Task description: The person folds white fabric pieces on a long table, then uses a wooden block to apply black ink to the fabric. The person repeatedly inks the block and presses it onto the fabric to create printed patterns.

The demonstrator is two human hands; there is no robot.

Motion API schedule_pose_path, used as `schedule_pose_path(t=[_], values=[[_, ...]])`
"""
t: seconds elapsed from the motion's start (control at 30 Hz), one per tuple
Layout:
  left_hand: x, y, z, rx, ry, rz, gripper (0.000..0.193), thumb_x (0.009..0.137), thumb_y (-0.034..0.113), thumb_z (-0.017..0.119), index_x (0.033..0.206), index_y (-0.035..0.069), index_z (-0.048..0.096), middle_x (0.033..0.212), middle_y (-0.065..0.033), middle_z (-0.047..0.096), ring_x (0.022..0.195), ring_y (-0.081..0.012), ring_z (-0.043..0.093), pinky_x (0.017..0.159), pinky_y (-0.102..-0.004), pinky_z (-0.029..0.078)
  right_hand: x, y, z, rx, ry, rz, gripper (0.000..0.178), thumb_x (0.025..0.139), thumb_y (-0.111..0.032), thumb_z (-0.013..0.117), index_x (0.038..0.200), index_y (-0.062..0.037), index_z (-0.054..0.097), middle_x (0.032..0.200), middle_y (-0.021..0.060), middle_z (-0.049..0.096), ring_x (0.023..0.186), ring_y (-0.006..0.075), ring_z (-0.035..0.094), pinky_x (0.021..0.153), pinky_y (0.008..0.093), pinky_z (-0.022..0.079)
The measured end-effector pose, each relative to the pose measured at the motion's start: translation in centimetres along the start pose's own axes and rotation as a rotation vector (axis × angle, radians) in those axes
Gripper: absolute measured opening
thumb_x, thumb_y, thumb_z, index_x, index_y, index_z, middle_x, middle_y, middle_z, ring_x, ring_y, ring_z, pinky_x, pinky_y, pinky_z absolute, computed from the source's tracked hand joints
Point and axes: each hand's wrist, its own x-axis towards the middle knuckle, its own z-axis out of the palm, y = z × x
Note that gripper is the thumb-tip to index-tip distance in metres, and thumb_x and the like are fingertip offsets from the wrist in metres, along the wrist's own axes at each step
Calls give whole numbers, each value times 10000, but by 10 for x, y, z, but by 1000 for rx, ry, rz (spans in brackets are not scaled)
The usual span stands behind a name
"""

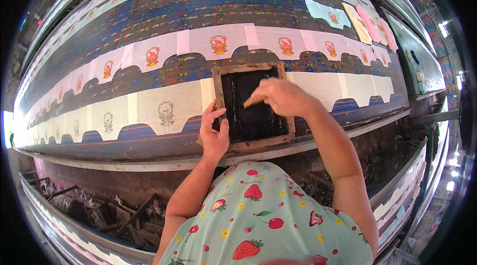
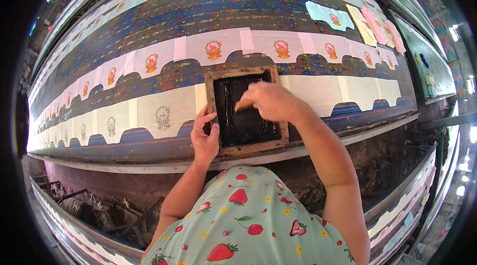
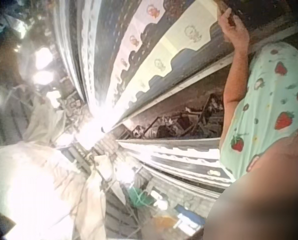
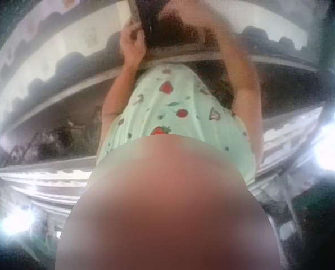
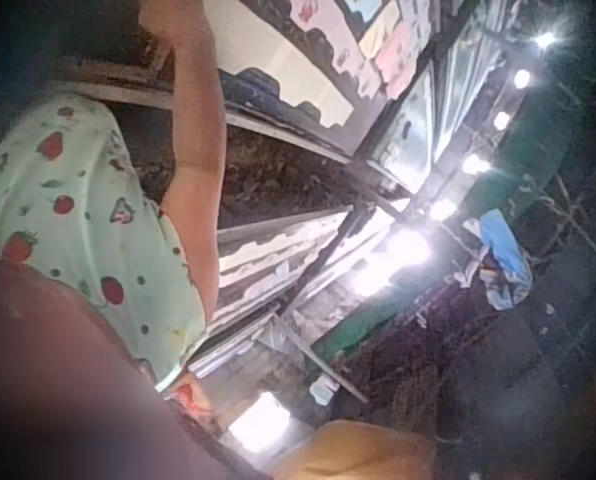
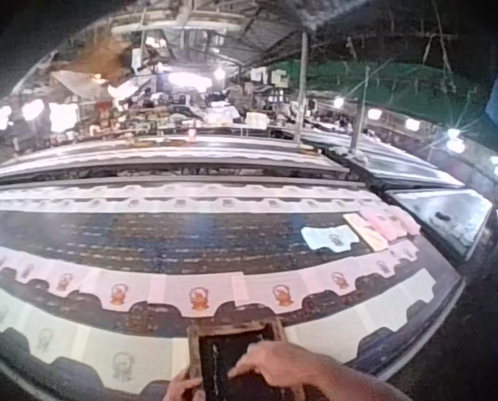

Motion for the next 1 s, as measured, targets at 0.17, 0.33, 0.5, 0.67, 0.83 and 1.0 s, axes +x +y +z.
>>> schedule_pose_path(t=[0.17,0.33,0.5,0.67,0.83,1.0], values=[[6,10,-6,41,-46,-48,446,952,-103,728,1351,93,772,1673,-227,586,1578,-390,560,1298,-471,439,29,19,11,-102,317,104,435,949,68,641,1302,-100,832,1143,180,763,1168,412,734,1054,537,580],[7,12,-4,10,-47,-43,453,947,-126,729,1345,86,775,1683,-228,574,1542,-376,585,1243,-458,491,6,3,44,-225,279,97,480,895,52,674,1339,-67,808,1230,133,758,1216,375,684,1090,506,538],[6,8,-3,-8,-47,-65,438,955,-135,727,1342,65,771,1688,-221,569,1538,-355,588,1230,-442,502,-43,-40,79,-237,279,94,458,912,3,693,1350,-74,802,1276,118,740,1222,356,665,1087,497,531],[4,4,0,-71,-29,-70,443,971,-118,735,1380,55,749,1706,-225,551,1574,-366,560,1276,-449,464,-77,-74,101,-197,292,112,505,881,44,722,1369,-55,801,1311,121,737,1239,349,663,1091,498,530],[-5,6,5,64,-17,2,516,935,-96,770,1422,72,730,1727,-249,525,1612,-402,508,1309,-485,426,-93,-82,113,-148,255,144,460,906,-24,780,1362,-72,803,1369,123,715,1308,353,643,1131,520,515],[-5,6,10,140,-14,35,588,828,-128,754,1370,99,777,1730,-260,519,1608,-420,504,1314,-496,413,-118,-73,118,-59,542,190,467,917,-190,896,1359,-81,791,1448,147,691,1419,371,609,1214,534,472]])
